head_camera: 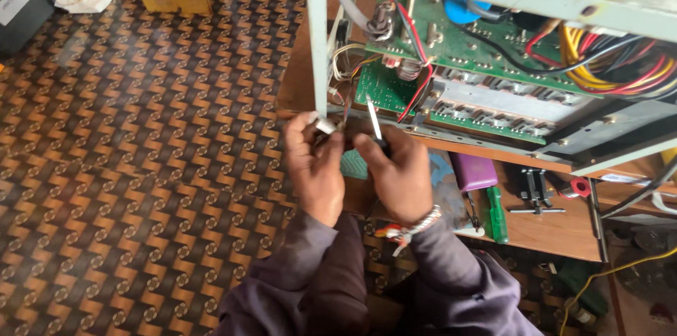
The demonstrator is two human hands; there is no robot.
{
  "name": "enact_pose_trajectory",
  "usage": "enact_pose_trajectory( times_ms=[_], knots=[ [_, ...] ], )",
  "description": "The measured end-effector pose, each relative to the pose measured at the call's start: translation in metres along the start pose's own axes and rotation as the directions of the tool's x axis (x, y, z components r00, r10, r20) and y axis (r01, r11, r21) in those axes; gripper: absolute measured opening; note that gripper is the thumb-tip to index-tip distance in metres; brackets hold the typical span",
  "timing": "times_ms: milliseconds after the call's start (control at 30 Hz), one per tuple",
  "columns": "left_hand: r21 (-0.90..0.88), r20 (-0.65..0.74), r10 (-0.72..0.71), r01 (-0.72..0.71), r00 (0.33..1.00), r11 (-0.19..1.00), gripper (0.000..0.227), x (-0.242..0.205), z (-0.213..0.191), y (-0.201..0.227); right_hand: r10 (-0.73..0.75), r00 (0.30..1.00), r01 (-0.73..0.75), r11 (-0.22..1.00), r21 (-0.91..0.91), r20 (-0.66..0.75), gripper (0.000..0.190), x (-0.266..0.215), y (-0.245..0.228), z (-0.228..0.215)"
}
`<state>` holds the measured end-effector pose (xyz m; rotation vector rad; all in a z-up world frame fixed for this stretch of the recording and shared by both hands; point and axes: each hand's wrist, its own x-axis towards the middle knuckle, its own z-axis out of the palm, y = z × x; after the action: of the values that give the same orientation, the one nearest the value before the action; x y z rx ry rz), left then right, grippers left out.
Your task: The person disconnects wires from a circuit board inside an electronic housing using a screwdriver, handles a small detached circuit board, and cleans it with a brush.
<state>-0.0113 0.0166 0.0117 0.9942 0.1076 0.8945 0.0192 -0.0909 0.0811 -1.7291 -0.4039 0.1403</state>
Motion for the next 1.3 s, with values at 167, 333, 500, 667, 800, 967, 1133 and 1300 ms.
enact_pose_trajectory(
  times_ms=[167,333,500,667,800,967,1133,1300],
  knots=[
    [0.098,0.051,-0.047,0.041,0.998,0.994,0.037,0.006,-0.011,0.008,0.051,0.999,-0.050,0.998,0.032,-0.004,0.019,0.013,-0.004,0.023],
    [0.117,0.050,-0.035,0.029,0.998,0.993,0.040,0.012,-0.017,0.009,0.139,0.990,-0.135,0.912,0.388,0.019,0.015,0.020,0.006,0.038],
    [0.131,0.076,-0.015,0.005,0.997,0.991,0.041,0.015,-0.018,0.011,0.145,0.989,-0.110,0.859,0.499,-0.032,0.010,0.025,0.020,0.047],
    [0.177,0.031,-0.091,0.084,0.995,0.981,0.042,0.015,-0.015,0.014,0.167,0.983,-0.091,0.812,0.577,-0.080,0.008,0.025,0.027,0.052],
    [0.189,0.003,-0.121,0.119,0.993,0.975,0.041,0.017,-0.013,0.016,0.146,0.984,-0.057,0.805,0.591,-0.104,0.007,0.024,0.031,0.056],
    [0.182,0.054,-0.065,0.054,0.996,0.982,0.042,0.016,-0.013,0.018,0.159,0.970,-0.011,0.783,0.621,-0.183,0.007,0.023,0.037,0.064],
    [0.291,0.047,-0.020,0.005,0.999,0.957,0.043,0.014,-0.009,0.019,0.244,0.951,-0.077,0.780,0.621,-0.188,0.006,0.023,0.039,0.064],
    [0.360,-0.006,-0.083,0.079,0.997,0.930,0.041,0.017,-0.008,0.021,0.201,0.959,-0.022,0.756,0.655,-0.199,0.007,0.019,0.039,0.066]
  ],
)
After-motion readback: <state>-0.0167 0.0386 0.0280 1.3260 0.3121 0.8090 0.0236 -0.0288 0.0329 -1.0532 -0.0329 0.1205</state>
